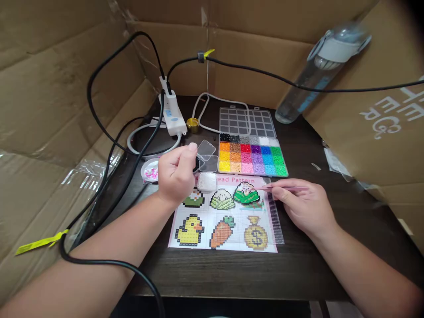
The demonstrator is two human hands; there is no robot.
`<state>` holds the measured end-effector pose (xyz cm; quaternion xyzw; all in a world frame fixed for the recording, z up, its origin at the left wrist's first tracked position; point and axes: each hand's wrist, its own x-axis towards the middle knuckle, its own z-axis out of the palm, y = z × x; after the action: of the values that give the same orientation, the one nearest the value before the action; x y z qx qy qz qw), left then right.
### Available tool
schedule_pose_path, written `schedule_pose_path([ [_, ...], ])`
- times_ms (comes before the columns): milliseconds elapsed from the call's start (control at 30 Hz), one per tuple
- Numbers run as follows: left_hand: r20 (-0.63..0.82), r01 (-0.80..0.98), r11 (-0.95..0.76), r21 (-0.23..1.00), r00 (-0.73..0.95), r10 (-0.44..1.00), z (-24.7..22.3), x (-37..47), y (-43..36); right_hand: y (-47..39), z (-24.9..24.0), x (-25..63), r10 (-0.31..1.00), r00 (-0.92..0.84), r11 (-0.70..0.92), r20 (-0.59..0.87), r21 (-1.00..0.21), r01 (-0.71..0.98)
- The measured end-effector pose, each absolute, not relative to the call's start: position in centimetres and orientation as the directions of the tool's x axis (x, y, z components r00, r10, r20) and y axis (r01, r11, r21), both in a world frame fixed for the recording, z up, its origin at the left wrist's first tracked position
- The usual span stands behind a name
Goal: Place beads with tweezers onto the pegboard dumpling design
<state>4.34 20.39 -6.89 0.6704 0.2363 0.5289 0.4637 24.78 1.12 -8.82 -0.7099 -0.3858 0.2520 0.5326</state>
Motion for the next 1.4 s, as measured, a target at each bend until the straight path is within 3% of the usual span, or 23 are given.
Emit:
schedule_pose_path([
  [500,0.478,-0.211,-0.431,0.878,0.324,0.816,-6.92,4.67,20.28,1.33,-8.04,25.39,0.85,0.527,-0.19,0.021,-0.92,0.344],
  [1400,0.486,-0.185,-0.449,0.874,0.314,0.816,-6.8,4.66,20.14,1.51,-7.87,25.13,0.875,0.479,-0.142,0.069,-0.91,0.39],
])
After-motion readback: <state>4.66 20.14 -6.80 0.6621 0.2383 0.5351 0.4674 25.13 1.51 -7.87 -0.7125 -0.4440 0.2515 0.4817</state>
